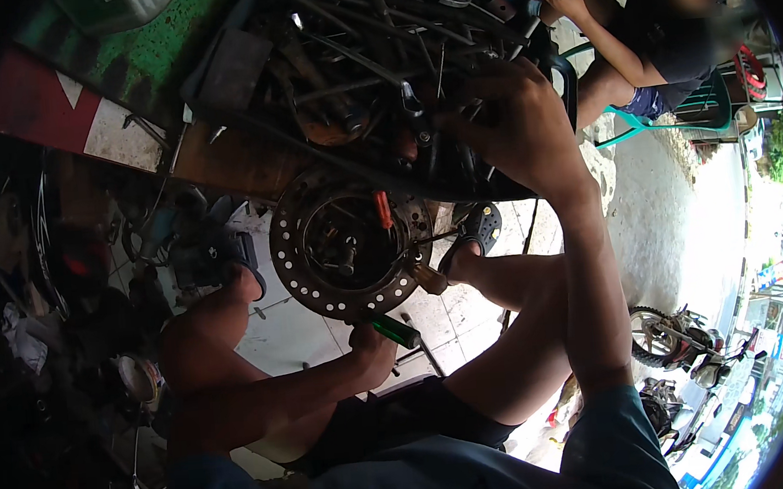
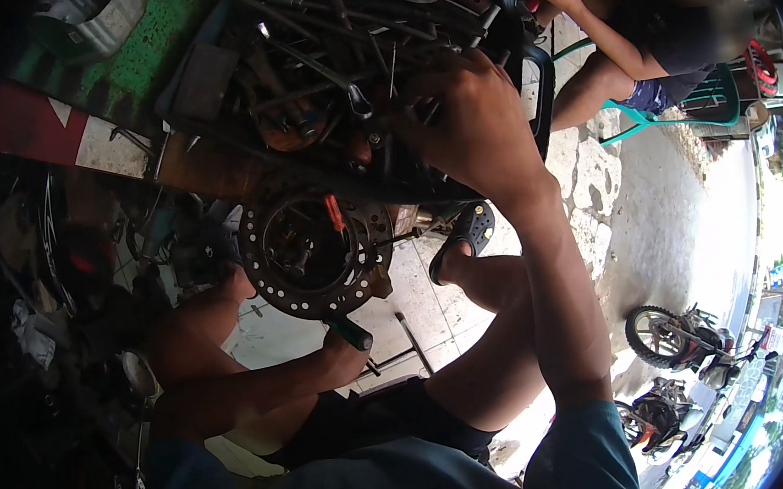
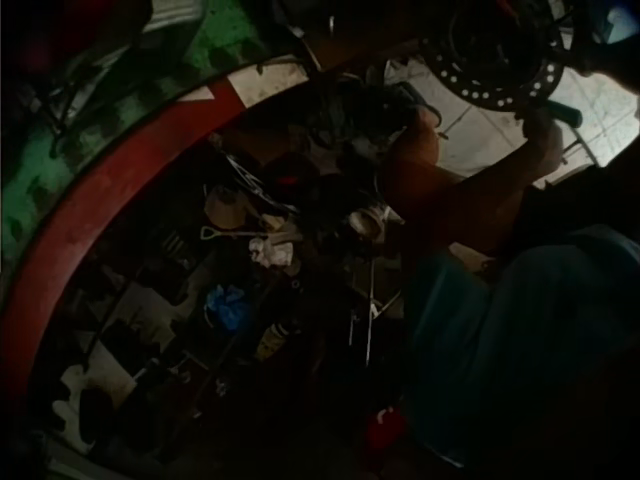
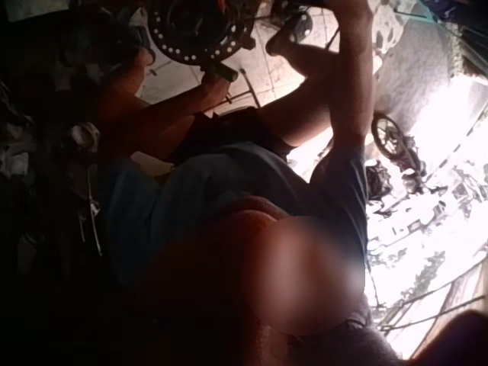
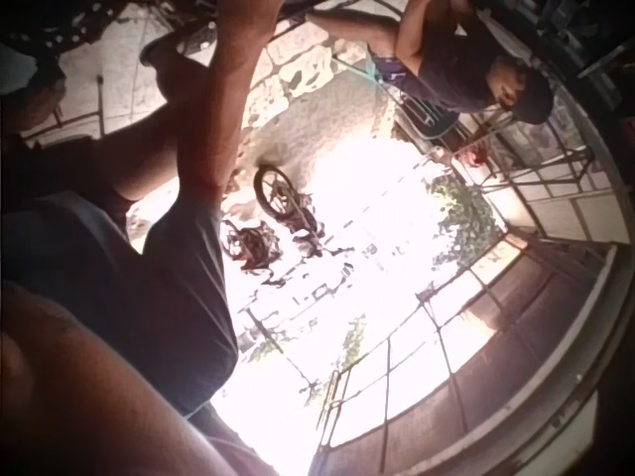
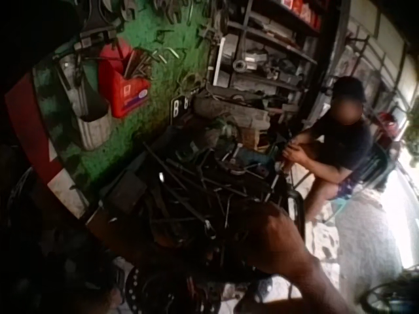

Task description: The recorder is working on a motorcycle brake disc assembly, using a drill and wrenches.

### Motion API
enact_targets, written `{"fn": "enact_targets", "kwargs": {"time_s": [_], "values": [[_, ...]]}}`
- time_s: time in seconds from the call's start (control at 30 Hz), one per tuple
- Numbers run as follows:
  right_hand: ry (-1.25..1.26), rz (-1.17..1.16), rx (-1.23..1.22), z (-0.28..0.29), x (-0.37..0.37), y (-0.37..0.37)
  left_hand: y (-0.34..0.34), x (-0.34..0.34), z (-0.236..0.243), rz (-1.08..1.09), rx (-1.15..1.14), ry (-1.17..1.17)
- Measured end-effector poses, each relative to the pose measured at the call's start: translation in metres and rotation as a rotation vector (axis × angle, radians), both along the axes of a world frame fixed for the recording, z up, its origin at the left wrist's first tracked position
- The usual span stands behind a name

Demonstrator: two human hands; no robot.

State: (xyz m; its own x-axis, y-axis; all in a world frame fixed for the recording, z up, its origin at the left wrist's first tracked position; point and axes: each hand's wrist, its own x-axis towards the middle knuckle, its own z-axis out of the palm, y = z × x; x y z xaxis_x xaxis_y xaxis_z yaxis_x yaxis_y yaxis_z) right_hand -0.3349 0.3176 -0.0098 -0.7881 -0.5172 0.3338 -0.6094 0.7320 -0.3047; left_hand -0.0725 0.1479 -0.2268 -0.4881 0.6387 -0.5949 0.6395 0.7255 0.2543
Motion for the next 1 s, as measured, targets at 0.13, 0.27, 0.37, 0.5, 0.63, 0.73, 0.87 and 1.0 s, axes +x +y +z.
{"fn": "enact_targets", "kwargs": {"time_s": [0.13, 0.27, 0.37, 0.5, 0.63, 0.73, 0.87, 1.0], "values": [[0.038, 0.033, -0.012, -0.008, 0.010, -0.004, 0.000, -0.002, 0.016, -0.207, -0.115, -0.045], [0.034, -0.010, 0.028, -0.017, 0.014, -0.008, -0.009, 0.003, 0.020, -0.061, 0.105, 0.008], [-0.026, -0.007, -0.001, -0.018, 0.015, -0.009, -0.012, 0.010, 0.012, -0.047, 0.176, 0.043], [-0.042, 0.043, -0.019, -0.012, 0.014, -0.008, -0.007, 0.011, 0.009, 0.105, 0.231, 0.005], [-0.144, 0.016, -0.029, -0.007, 0.017, -0.007, 0.000, 0.000, 0.022, -0.232, -0.127, -0.023], [-0.068, -0.003, 0.017, -0.011, 0.020, -0.012, 0.002, -0.008, 0.028, -0.210, -0.096, -0.038], [-0.082, 0.039, -0.079, -0.012, 0.020, -0.016, 0.001, -0.010, 0.034, -0.162, -0.115, -0.039], [-0.185, 0.017, -0.062, -0.009, 0.023, -0.017, -0.011, -0.007, 0.046, -0.251, -0.044, 0.186]]}}
